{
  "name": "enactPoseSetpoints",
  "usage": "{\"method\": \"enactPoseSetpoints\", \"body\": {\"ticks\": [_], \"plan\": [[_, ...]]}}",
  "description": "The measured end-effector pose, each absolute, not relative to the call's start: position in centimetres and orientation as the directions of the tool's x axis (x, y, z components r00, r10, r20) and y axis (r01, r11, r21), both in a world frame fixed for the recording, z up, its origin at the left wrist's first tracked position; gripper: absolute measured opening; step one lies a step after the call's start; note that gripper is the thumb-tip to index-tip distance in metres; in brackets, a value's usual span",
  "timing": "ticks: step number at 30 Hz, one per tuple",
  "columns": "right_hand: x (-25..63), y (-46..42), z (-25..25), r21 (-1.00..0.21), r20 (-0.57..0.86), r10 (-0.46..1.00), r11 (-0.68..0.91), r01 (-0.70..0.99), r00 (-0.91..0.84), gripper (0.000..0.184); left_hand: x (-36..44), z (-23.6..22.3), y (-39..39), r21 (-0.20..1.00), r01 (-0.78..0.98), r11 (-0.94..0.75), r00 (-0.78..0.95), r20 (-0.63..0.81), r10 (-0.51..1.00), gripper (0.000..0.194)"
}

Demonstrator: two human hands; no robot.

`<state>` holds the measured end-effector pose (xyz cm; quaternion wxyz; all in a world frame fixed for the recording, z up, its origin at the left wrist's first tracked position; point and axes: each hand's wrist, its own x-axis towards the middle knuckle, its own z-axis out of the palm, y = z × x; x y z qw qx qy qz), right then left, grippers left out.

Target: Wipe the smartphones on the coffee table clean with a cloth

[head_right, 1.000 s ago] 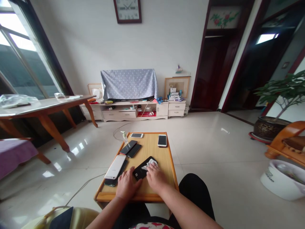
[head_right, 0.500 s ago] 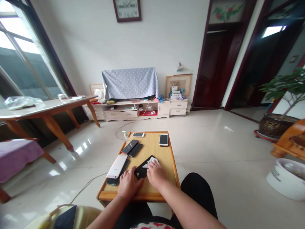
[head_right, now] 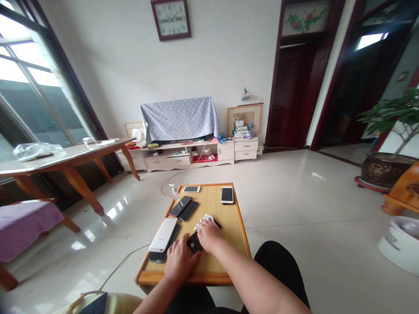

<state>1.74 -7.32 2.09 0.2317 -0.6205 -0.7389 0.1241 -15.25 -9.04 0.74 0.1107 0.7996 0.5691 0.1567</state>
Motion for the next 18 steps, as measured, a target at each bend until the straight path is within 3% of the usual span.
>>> {"method": "enactPoseSetpoints", "body": {"ticks": [5, 8, 14, 18], "plan": [[0.0, -11.2, 1.0, -0.469, 0.209, 0.941, 0.334, 0.818, -0.265, 0.046, -15.7, 0.4, -8.8, 0.368, 0.858, -0.359, 0.334, 0.134, 0.933, 0.055], [0.8, -13.2, 0.3, -0.491, 0.264, 0.929, 0.362, 0.792, -0.260, 0.045, -15.8, 0.3, -8.8, 0.374, 0.851, -0.369, 0.336, 0.153, 0.929, 0.055], [6.6, -11.1, 0.2, -0.522, 0.207, 0.977, 0.072, 0.850, 0.045, 0.046, -15.2, 0.5, -9.1, 0.361, 0.860, -0.361, 0.314, 0.184, 0.931, 0.064], [6.3, -11.5, -0.4, -0.516, 0.218, 0.973, 0.050, 0.855, 0.075, 0.050, -15.0, 0.5, -9.1, 0.346, 0.859, -0.378, 0.326, 0.199, 0.924, 0.059]]}}
